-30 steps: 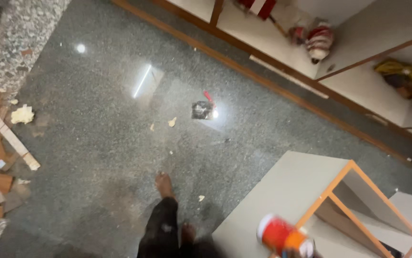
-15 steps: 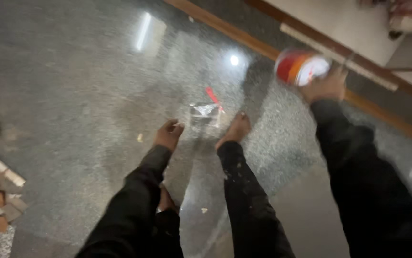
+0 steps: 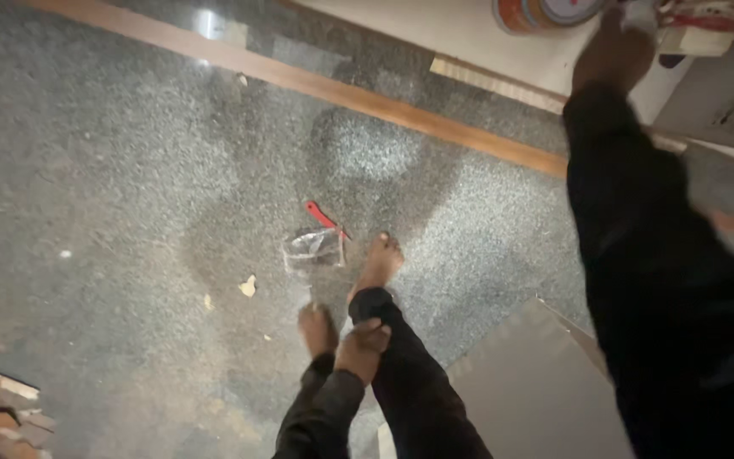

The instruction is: The person uses a power sander to smooth the edges of a white laminate furniture piece, removes tape from the edges by hand, and then continues sanding the wood.

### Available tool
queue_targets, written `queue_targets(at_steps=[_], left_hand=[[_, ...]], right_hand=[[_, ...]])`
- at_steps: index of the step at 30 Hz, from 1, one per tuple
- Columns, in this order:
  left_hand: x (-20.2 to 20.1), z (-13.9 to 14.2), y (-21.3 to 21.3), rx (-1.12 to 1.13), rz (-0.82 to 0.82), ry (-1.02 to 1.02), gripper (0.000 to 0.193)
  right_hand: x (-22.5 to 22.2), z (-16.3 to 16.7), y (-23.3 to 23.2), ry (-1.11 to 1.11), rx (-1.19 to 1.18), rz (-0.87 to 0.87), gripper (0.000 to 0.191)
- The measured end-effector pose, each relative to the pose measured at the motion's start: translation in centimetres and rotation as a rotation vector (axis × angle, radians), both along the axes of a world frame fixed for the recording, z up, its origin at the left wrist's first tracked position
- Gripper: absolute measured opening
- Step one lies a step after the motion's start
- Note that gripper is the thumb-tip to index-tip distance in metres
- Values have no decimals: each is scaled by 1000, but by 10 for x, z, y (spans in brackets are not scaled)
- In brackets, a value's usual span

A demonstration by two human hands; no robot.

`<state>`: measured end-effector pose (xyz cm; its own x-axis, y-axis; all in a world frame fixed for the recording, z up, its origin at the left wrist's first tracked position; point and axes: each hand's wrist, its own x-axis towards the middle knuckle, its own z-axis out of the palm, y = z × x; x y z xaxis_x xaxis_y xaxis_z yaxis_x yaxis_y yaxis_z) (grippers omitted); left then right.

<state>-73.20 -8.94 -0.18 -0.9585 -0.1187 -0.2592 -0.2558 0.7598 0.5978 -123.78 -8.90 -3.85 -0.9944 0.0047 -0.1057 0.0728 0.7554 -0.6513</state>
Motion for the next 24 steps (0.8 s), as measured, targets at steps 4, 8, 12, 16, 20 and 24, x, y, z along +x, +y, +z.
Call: queue_targets(at_steps=[4,8,12,16,20,24], left_hand=[[-14,7,-50,1092,1253,-380,28],[-7,22,-93,935,1210,-471,25],[15,25,-112,806,1065,-733,23],[23,30,-129,-55,-281,-145,34],[22,30,-151,-35,-412,-483,25],[6,41,-173,258,-46,-453,35]], right_hand=[[33,-40,0,-411,-756,-330,26],[86,-45,-45,-748,-875,-357,26],[64,-13,-86,-703,-1144,-524,31],[95,30,-56,-658,-1161,-629,36],[220,59,44,-770,-862,-659,35],[377,90,162,-834,-949,-1002,11]])
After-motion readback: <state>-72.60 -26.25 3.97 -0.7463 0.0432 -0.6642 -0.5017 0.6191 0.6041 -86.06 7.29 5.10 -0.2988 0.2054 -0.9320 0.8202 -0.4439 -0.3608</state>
